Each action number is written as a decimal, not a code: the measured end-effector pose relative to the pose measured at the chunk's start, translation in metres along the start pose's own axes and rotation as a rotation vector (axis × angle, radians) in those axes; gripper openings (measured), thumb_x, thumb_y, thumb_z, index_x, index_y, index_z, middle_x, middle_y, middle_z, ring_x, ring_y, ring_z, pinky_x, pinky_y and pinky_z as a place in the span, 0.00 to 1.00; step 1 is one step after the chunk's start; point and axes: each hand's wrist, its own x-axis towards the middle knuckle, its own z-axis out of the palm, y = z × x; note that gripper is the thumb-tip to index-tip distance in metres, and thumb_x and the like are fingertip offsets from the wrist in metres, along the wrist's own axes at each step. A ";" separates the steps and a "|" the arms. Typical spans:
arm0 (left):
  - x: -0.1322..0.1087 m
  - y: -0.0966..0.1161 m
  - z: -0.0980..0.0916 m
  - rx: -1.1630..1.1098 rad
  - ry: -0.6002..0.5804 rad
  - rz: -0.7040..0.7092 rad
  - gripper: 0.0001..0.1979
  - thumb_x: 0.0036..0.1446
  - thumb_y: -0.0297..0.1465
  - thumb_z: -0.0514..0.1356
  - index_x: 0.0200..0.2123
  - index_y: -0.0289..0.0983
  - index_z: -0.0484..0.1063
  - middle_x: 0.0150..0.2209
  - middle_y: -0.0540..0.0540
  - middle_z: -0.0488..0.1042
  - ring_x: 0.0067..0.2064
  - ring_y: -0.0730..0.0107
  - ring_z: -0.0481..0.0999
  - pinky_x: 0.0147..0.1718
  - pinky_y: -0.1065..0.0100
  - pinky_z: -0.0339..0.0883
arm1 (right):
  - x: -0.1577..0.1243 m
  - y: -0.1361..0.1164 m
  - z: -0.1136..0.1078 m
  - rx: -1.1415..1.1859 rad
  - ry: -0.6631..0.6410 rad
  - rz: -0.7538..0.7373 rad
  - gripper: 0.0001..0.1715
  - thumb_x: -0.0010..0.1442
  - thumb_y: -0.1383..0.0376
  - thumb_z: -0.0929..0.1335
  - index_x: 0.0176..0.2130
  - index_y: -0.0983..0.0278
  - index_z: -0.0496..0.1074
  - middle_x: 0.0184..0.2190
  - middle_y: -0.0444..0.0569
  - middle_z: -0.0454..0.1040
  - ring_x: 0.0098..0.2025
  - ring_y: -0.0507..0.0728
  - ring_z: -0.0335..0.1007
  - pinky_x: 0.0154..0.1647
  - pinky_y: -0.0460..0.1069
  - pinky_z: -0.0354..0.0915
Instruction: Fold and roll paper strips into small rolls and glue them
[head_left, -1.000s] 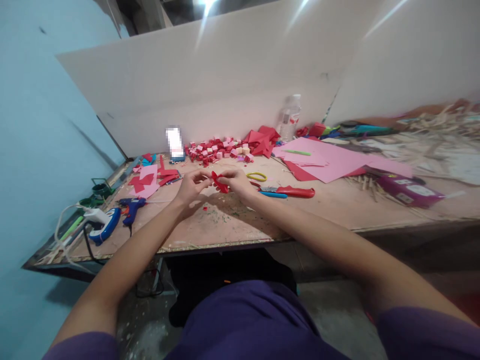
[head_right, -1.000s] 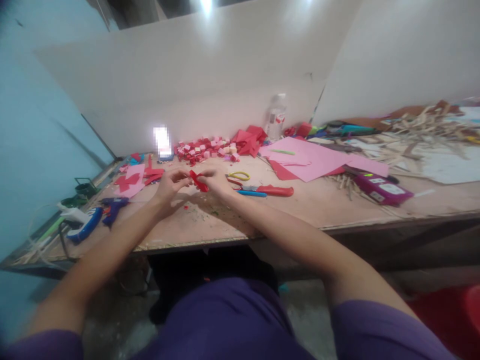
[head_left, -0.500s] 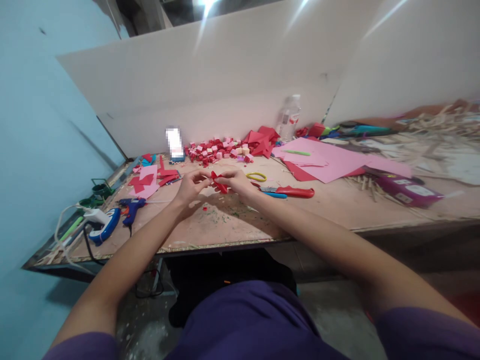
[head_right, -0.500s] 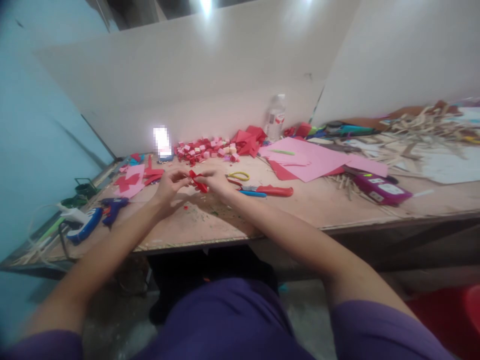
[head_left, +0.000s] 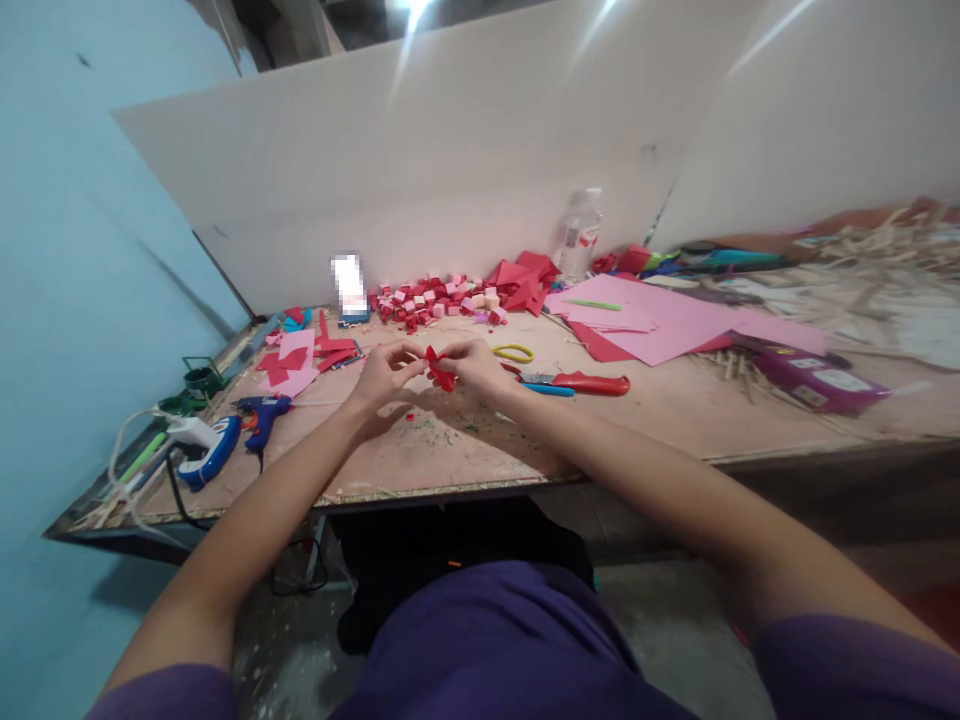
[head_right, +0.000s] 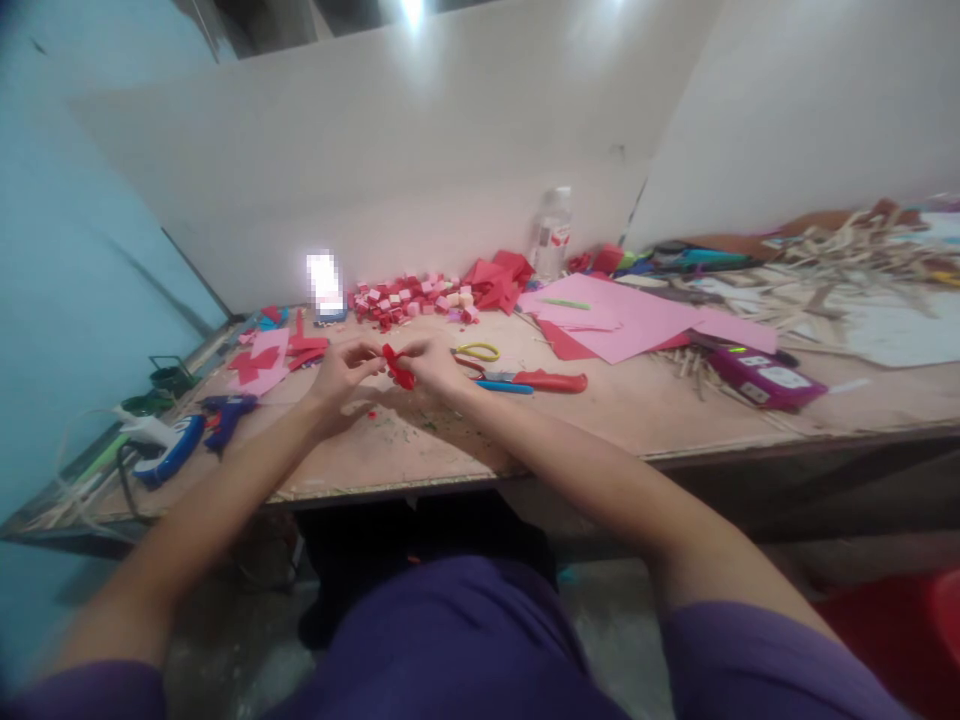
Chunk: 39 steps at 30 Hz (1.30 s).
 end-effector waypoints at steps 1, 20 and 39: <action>-0.001 0.002 0.001 0.021 0.001 0.001 0.06 0.52 0.33 0.68 0.31 0.37 0.78 0.32 0.46 0.80 0.32 0.67 0.78 0.32 0.68 0.72 | 0.000 0.000 0.000 -0.014 0.003 -0.004 0.06 0.52 0.66 0.73 0.28 0.68 0.81 0.25 0.50 0.81 0.27 0.54 0.75 0.28 0.46 0.68; -0.005 0.001 0.003 0.480 0.073 0.132 0.06 0.57 0.29 0.63 0.31 0.40 0.82 0.30 0.46 0.81 0.30 0.65 0.76 0.32 0.66 0.68 | 0.000 0.001 0.000 -0.268 -0.001 -0.024 0.09 0.55 0.69 0.71 0.25 0.68 0.81 0.20 0.46 0.77 0.25 0.53 0.70 0.24 0.44 0.60; -0.005 0.000 0.003 0.389 0.109 0.084 0.07 0.56 0.30 0.64 0.28 0.40 0.83 0.28 0.46 0.81 0.30 0.62 0.76 0.34 0.63 0.66 | 0.000 0.001 0.002 -0.279 0.045 -0.022 0.09 0.52 0.72 0.72 0.21 0.67 0.78 0.18 0.45 0.74 0.24 0.53 0.66 0.25 0.46 0.58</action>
